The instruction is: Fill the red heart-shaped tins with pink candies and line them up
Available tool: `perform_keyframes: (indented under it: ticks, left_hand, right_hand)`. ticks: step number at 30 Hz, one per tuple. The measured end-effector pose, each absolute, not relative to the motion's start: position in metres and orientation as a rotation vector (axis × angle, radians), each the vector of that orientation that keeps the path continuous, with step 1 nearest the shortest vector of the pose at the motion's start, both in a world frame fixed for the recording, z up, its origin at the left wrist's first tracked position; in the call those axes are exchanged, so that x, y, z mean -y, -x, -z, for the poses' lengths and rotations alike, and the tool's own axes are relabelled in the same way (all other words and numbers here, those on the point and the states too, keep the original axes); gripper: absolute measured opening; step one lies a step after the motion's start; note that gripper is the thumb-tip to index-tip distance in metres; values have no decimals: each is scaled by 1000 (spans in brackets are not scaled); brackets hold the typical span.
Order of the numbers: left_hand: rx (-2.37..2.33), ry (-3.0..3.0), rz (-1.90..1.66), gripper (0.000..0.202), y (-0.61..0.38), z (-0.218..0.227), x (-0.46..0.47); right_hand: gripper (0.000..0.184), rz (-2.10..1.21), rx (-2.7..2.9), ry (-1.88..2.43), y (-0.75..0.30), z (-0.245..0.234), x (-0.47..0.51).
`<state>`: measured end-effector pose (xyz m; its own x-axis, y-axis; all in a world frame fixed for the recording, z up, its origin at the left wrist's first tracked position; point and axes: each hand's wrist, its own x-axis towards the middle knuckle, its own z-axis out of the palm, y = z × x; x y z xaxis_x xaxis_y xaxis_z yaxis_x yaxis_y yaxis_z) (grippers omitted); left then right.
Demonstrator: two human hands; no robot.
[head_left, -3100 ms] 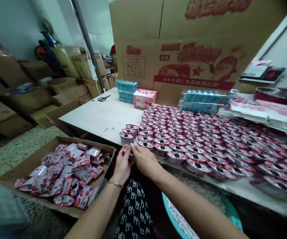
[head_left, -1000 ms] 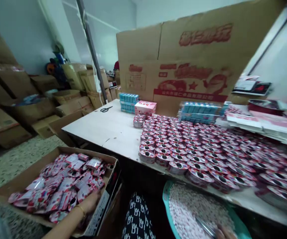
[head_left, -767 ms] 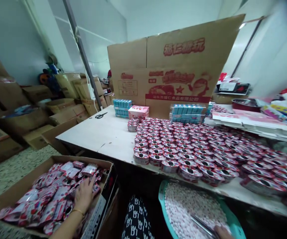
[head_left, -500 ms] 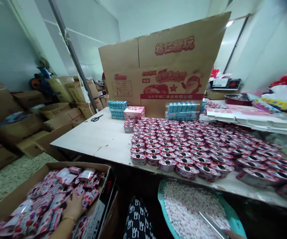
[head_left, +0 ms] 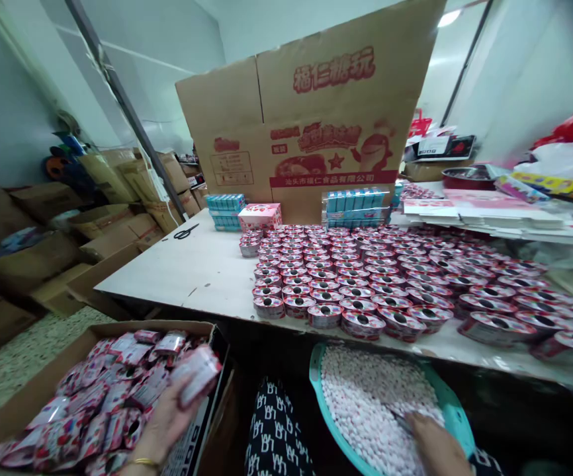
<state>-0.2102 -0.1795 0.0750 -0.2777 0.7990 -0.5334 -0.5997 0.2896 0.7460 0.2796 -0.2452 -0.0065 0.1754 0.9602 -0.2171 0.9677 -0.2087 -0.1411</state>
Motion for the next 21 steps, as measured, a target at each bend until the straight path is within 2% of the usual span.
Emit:
perform_keyframes:
  ticks: [4, 9, 16, 21]
  left_hand:
    - [-1024, -419, -998, 40, 97, -58, 187]
    - [-929, -877, -841, 58, 4, -37, 178]
    - [-1036, -1185, -831, 52, -29, -20, 158]
    - [-1072, -1415, -861, 44, -44, -5, 151]
  right_hand:
    - [45, 492, -1809, -2496, -254, 19, 231]
    - [31, 1006, -1815, -2708, -274, 18, 223]
    - [33, 1426, -1772, -2741, -285, 18, 223]
    - [31, 1423, -1960, -2700, -299, -26, 226]
